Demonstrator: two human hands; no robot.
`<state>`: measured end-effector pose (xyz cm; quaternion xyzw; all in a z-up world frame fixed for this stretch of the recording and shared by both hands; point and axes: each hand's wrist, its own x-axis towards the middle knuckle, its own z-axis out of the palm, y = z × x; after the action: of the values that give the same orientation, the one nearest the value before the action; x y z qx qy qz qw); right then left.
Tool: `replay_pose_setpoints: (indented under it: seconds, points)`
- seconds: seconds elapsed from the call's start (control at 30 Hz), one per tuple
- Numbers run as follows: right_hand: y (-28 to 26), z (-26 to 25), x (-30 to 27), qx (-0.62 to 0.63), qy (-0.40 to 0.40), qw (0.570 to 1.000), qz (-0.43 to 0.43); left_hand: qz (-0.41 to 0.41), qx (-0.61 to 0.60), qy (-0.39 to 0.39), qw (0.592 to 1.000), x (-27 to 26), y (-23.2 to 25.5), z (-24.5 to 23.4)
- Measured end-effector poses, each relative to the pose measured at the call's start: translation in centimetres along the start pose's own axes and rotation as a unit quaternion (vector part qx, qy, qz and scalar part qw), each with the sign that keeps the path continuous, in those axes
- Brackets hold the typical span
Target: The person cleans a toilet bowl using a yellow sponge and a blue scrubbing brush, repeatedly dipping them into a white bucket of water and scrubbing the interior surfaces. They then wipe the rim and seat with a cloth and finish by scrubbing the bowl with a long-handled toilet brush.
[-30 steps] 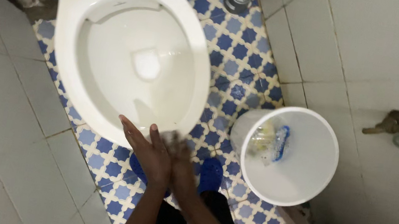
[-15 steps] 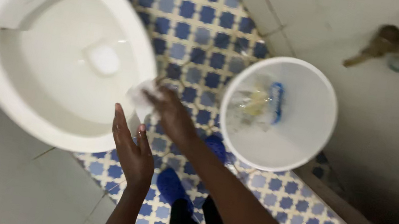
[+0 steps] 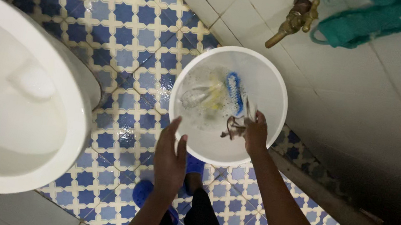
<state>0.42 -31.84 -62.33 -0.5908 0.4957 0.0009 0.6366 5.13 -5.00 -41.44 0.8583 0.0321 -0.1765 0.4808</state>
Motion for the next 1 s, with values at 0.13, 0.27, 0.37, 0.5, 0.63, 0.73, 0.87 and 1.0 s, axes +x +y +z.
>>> replay_pose_setpoints:
  seconds: [0.13,0.27,0.37,0.5,0.63,0.73,0.87,1.0]
  points:
    - [-4.7,2.8,0.7,0.096,-0.11,0.986,0.075,0.093,-0.007,0.013,0.996,2.1,0.4,2.6]
    - [-5.6,3.6,1.6,-0.02,-0.163,0.984,0.074,0.099,-0.02,0.005,0.995,4.9,-0.3,5.6]
    - [-1.1,3.6,5.5,-0.043,-0.151,0.985,0.072,0.063,-0.048,-0.009,0.997,6.9,-1.5,7.6]
    - [8.6,3.1,11.8,-0.049,-0.166,0.978,0.116,0.048,-0.076,0.032,0.995,9.3,-3.7,10.3]
    - [15.6,5.6,15.5,0.058,-0.138,0.979,0.135,-0.023,-0.161,0.043,0.986,10.7,-5.0,11.5]
    - [17.5,8.0,17.4,0.15,-0.1,0.967,0.178,-0.077,-0.175,0.026,0.981,9.9,-4.7,11.8]
    - [17.8,6.0,18.5,-0.426,-0.261,0.843,-0.198,-0.078,-0.182,-0.017,0.98,7.6,-3.6,11.4]
    - [16.6,5.6,16.2,-0.677,-0.205,0.638,-0.303,-0.084,-0.194,-0.01,0.977,5.6,-1.9,10.1]
